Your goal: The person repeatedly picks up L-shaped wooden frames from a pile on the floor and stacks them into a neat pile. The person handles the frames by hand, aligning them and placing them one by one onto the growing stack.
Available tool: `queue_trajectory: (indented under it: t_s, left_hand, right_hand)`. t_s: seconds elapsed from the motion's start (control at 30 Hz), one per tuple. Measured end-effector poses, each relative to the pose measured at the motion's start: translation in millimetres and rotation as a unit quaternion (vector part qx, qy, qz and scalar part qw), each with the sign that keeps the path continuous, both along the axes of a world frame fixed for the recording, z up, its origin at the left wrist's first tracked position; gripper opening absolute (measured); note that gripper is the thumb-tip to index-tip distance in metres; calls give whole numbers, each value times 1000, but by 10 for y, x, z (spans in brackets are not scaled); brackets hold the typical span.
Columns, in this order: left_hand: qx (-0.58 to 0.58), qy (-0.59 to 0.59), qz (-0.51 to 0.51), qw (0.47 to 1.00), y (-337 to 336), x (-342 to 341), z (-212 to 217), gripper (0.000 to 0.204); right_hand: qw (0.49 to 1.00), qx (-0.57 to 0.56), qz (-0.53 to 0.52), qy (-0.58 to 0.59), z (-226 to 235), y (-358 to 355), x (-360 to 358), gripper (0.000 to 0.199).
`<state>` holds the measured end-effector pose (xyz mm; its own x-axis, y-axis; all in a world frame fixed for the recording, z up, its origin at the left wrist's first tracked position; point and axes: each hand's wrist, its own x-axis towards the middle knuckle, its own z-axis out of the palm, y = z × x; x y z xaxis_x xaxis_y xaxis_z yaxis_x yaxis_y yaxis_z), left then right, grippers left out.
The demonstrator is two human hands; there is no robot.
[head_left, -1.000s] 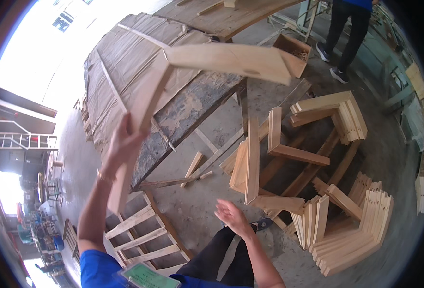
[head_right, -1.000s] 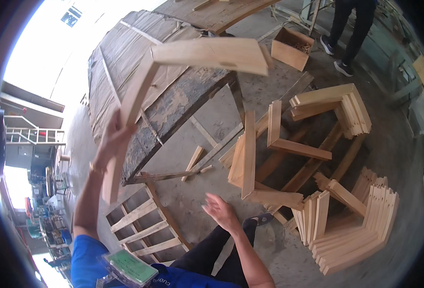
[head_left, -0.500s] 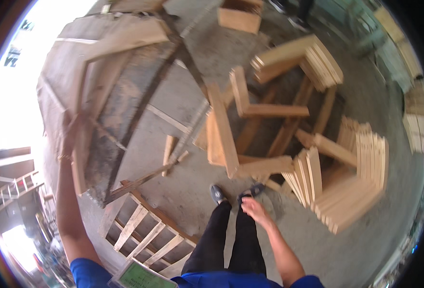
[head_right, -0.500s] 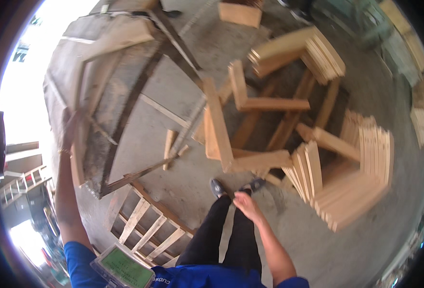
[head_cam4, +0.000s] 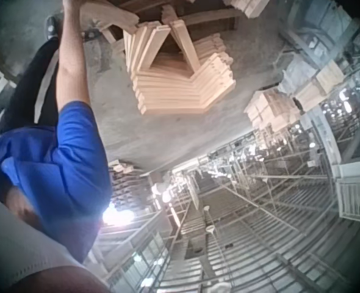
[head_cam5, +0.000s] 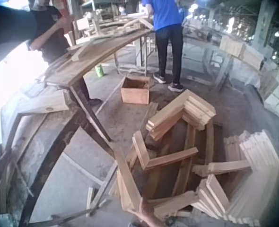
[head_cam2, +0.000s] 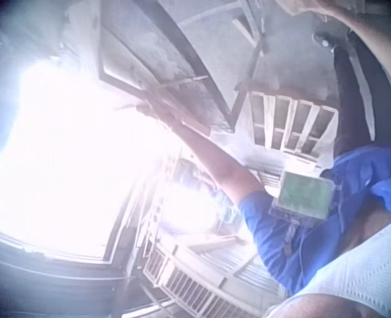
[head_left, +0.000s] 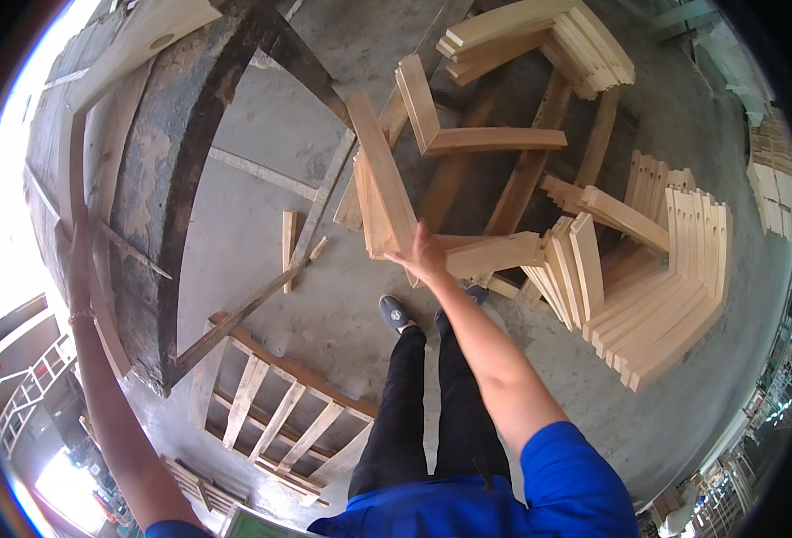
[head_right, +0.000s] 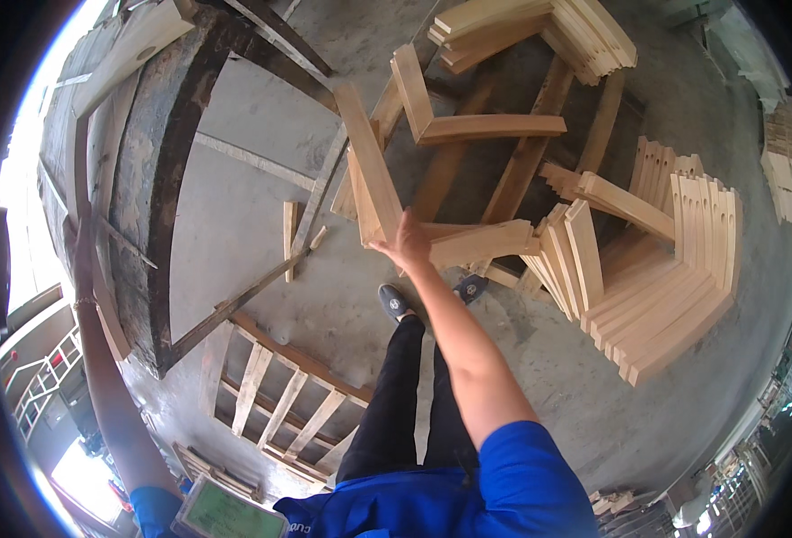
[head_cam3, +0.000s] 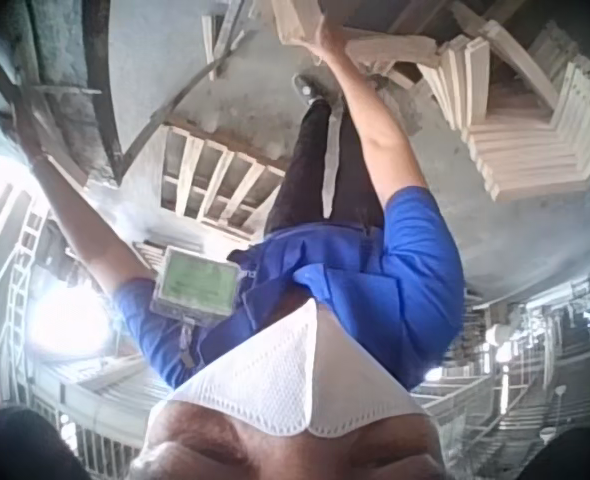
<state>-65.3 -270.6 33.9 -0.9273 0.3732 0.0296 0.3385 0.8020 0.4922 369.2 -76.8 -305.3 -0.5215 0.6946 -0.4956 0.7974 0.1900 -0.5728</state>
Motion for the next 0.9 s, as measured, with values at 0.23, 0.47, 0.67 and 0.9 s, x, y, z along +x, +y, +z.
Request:
queue_trajectory:
  t_s: [0.23,0.47,0.67,0.9]
  left_hand:
    - [193,-118,-74,971,-431,-531,95,51]
    - [-62,97,61,991,-65,-24,-23,65]
    - [-78,75,76,991,4,76,90,66]
    - [45,229,-53,971,-263,-462,189,67]
  right_hand:
    - [988,-20,-111,103,411,-38,-329,65]
    - [983,-49,-68,162,1458,261,592,70]
    - [984,55,-58,162,2557,152,922,74]
    - [930,289,114,197,2818,131,1038,75]
